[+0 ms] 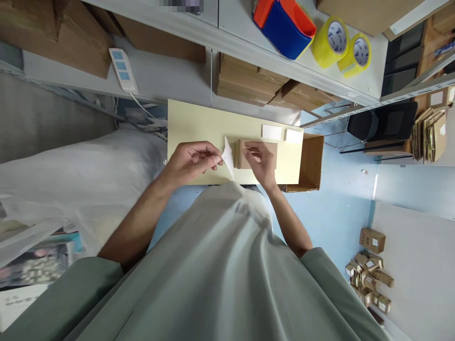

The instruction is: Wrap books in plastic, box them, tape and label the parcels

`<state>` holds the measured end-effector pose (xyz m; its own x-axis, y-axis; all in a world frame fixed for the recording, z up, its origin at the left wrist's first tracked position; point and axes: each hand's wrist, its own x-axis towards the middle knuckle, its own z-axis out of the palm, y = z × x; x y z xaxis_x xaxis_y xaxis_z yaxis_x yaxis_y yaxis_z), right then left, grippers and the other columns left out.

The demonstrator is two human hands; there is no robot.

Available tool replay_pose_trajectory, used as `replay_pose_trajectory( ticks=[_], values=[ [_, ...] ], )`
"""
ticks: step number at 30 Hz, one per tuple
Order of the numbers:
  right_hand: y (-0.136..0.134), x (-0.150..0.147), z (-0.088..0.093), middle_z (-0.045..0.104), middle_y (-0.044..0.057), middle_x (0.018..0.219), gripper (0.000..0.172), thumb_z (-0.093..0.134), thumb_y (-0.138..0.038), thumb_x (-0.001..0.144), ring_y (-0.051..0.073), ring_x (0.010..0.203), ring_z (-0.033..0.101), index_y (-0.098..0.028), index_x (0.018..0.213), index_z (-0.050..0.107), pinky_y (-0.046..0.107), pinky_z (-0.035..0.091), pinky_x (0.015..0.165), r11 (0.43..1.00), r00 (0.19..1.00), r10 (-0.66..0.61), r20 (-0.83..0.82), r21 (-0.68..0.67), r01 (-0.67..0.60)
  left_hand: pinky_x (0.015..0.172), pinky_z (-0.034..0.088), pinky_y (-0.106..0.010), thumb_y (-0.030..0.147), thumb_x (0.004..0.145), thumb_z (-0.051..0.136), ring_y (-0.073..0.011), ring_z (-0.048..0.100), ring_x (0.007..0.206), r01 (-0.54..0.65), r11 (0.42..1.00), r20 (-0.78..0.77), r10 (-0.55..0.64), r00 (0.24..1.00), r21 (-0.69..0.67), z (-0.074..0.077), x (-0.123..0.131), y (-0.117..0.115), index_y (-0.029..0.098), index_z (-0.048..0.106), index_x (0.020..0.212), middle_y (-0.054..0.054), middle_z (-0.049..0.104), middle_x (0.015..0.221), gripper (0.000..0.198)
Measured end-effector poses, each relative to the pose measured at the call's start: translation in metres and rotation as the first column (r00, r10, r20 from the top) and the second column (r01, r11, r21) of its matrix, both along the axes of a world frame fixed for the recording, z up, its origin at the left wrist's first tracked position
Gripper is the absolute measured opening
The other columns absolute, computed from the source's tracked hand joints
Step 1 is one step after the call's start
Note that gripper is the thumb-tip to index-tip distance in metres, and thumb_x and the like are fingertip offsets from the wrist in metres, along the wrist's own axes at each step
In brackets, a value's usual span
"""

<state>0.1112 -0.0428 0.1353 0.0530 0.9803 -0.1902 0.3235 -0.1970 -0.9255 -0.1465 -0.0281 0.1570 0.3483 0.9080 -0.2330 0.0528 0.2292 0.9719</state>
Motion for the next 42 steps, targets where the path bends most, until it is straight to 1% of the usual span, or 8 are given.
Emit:
replay_pose_trajectory(
  ticks=[5,10,25,28,32,36,38,42],
  values=[
    [-0.017,-0.031,0.033,0.08,0.006,0.11,0.045,0.079,-0.072,0.102,0.022,0.101,0.076,-0.028,0.104,0.086,0.04,0.067,0.09,0.981,0.981,0.193,0.002,0.03,-0.193,0.069,0.058,-0.029,0.048,0.094,0.077,-0.0182,0.073,0.076,0.013,0.994,-0.047,-0.007,0.999,0.113,0.003,-0.002,-0.007,0.021,0.078,0.088,-0.005,0.079,0.085,0.028],
    [-0.023,-0.046,0.044,0.078,0.004,0.101,0.042,0.082,-0.07,0.101,0.021,0.095,0.075,-0.028,0.099,0.087,0.039,0.066,0.086,0.974,0.974,0.225,0.007,0.03,-0.225,0.07,0.058,-0.028,0.047,0.096,0.073,-0.018,0.073,0.079,0.039,0.984,-0.128,-0.016,0.992,0.174,0.0,-0.008,-0.014,0.021,0.08,0.092,-0.004,0.081,0.089,0.026],
    [-0.033,-0.043,0.037,0.079,0.005,0.102,0.043,0.076,-0.067,0.101,0.02,0.091,0.074,-0.025,0.093,0.078,0.036,0.064,0.082,0.975,0.974,0.222,0.051,-0.041,-0.22,0.068,0.057,-0.027,0.04,0.093,0.068,-0.0174,0.072,0.077,0.1,0.962,-0.227,-0.041,0.973,0.255,-0.015,-0.01,-0.028,0.022,0.078,0.088,-0.003,0.081,0.087,0.021],
    [-0.031,-0.032,0.03,0.079,0.005,0.101,0.043,0.075,-0.066,0.1,0.021,0.092,0.075,-0.024,0.093,0.075,0.036,0.063,0.083,0.978,0.978,0.203,0.047,-0.059,-0.2,0.07,0.058,-0.028,0.036,0.088,0.07,-0.018,0.072,0.077,0.075,0.969,-0.289,-0.005,0.957,0.234,-0.03,-0.019,-0.026,0.023,0.077,0.086,-0.002,0.082,0.087,0.015],
    [-0.025,-0.004,0.018,0.077,0.004,0.092,0.041,0.077,-0.065,0.096,0.021,0.087,0.075,-0.024,0.093,0.072,0.036,0.063,0.079,0.989,0.994,0.106,0.034,-0.109,-0.102,0.074,0.058,-0.03,0.034,0.082,0.074,-0.0196,0.073,0.078,0.004,0.981,-0.366,0.07,0.928,0.196,-0.063,-0.045,-0.017,0.026,0.077,0.081,-0.001,0.082,0.085,0.009],
    [-0.023,0.015,0.015,0.077,0.005,0.089,0.043,0.08,-0.066,0.094,0.022,0.086,0.075,-0.023,0.094,0.073,0.036,0.062,0.076,0.992,0.998,0.064,0.028,-0.112,-0.061,0.072,0.056,-0.031,0.042,0.083,0.076,-0.0225,0.077,0.081,-0.057,0.989,-0.344,0.101,0.933,0.135,-0.085,-0.057,-0.011,0.026,0.081,0.081,-0.005,0.083,0.084,0.017],
    [-0.023,0.015,0.016,0.077,0.004,0.089,0.046,0.08,-0.07,0.094,0.022,0.087,0.075,-0.024,0.094,0.073,0.036,0.062,0.076,0.991,0.997,0.078,0.022,-0.112,-0.075,0.072,0.057,-0.031,0.05,0.086,0.08,-0.0238,0.078,0.086,-0.048,0.994,-0.28,0.075,0.957,0.102,-0.082,-0.047,-0.011,0.025,0.085,0.089,-0.007,0.086,0.093,0.026],
    [-0.026,-0.001,0.016,0.077,0.004,0.09,0.053,0.078,-0.077,0.094,0.021,0.086,0.075,-0.024,0.093,0.072,0.036,0.062,0.077,0.985,0.992,0.127,0.0,-0.115,-0.126,0.071,0.057,-0.03,0.064,0.089,0.083,-0.0233,0.076,0.09,-0.015,0.999,-0.143,0.023,0.989,0.051,-0.062,-0.002,-0.017,0.022,0.087,0.115,-0.011,0.088,0.117,0.05]
  ],
)
